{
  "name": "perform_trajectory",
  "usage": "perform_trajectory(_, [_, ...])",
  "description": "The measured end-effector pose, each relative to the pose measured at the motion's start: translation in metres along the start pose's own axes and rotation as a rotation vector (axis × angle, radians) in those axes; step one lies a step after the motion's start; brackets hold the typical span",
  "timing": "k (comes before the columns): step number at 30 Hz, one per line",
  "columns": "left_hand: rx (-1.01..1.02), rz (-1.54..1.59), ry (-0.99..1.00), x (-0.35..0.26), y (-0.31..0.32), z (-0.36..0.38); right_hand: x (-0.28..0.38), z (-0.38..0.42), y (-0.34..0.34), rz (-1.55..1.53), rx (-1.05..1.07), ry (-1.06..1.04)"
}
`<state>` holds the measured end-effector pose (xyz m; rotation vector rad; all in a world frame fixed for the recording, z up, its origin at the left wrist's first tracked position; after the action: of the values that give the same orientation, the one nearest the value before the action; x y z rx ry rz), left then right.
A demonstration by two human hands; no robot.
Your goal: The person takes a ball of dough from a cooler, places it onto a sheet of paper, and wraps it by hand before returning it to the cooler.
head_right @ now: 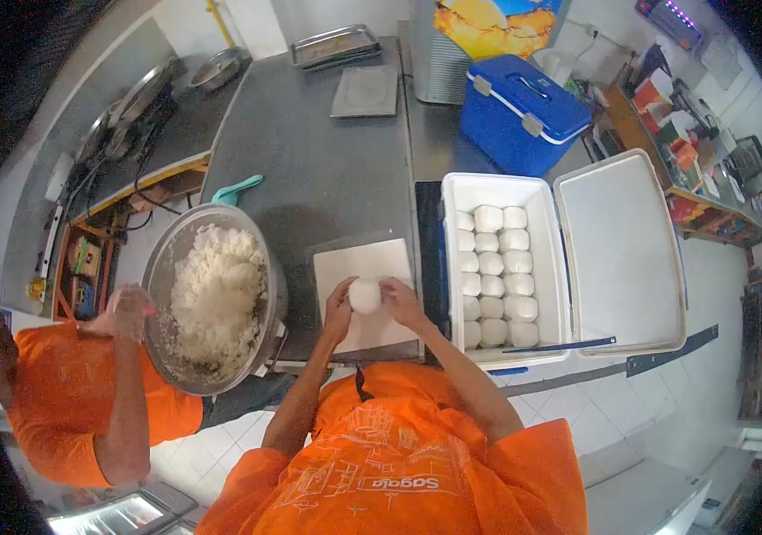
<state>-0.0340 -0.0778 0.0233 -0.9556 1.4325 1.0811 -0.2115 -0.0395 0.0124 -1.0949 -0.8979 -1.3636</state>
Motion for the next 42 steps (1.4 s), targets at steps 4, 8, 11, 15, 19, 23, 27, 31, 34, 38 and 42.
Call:
perform_trajectory(4, [-0.049, -0.059, 0.006, -0.031, 0.038, 0.002, 0.04, 0.016, -0.024, 0.294, -0.248, -0.091])
perform_trajectory(8, [-0.005, -0.519, 0.284, -0.074, 0.077, 0.004, 0.082, 0.045, -0.064, -0.386, -0.048, 0.338])
perform_trajectory(11, [0.148, -0.234, 0.161, -0.104, 0.115, 0.008, 0.127, 0.086, -0.092, -0.496, 0.068, 0.27])
perform_trajectory(15, [0.257, 0.488, -0.326, -0.107, 0.149, 0.008, 0.118, 0.111, -0.111, -0.996, 0.115, 0.284])
perform_trajectory(19, [0.274, 0.616, -0.676, -0.098, 0.198, 0.01, 0.089, 0.115, -0.132, -0.881, 0.034, 0.211])
perform_trajectory(23, [0.305, 0.586, -0.94, -0.055, 0.186, 0.029, 0.092, 0.12, -0.148, -0.72, 0.117, 0.171])
perform_trajectory(27, [0.035, -0.175, -0.556, -0.062, 0.159, 0.034, 0.029, 0.093, -0.163, -0.669, -0.063, 0.198])
perform_trajectory(31, [0.152, -1.151, -0.159, -0.052, 0.094, 0.071, -0.047, 0.013, -0.193, -0.824, -0.607, 0.257])
perform_trajectory(34, [0.29, -1.575, 0.091, -0.028, 0.06, 0.089, -0.073, -0.064, -0.221, -1.141, -0.874, 0.448])
perform_trajectory(38, [0.332, -1.415, 0.067, -0.018, 0.052, 0.098, -0.081, -0.106, -0.223, -0.815, -1.153, 0.635])
perform_trajectory(42, [0.314, -1.403, 0.214, -0.005, 0.046, 0.11, -0.077, -0.106, -0.214, -0.942, -1.28, 0.617])
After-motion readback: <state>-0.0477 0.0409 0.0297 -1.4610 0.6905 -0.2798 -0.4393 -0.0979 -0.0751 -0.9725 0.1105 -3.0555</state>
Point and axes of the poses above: each hand's wrist, its own z-axis away from the middle knuckle, its own y-axis out of the palm, x = y × z, the point moved 2 cm from there along -z, towards the middle knuckle, and after that the axes turned 9 degrees about y, right-handed, at the moved point
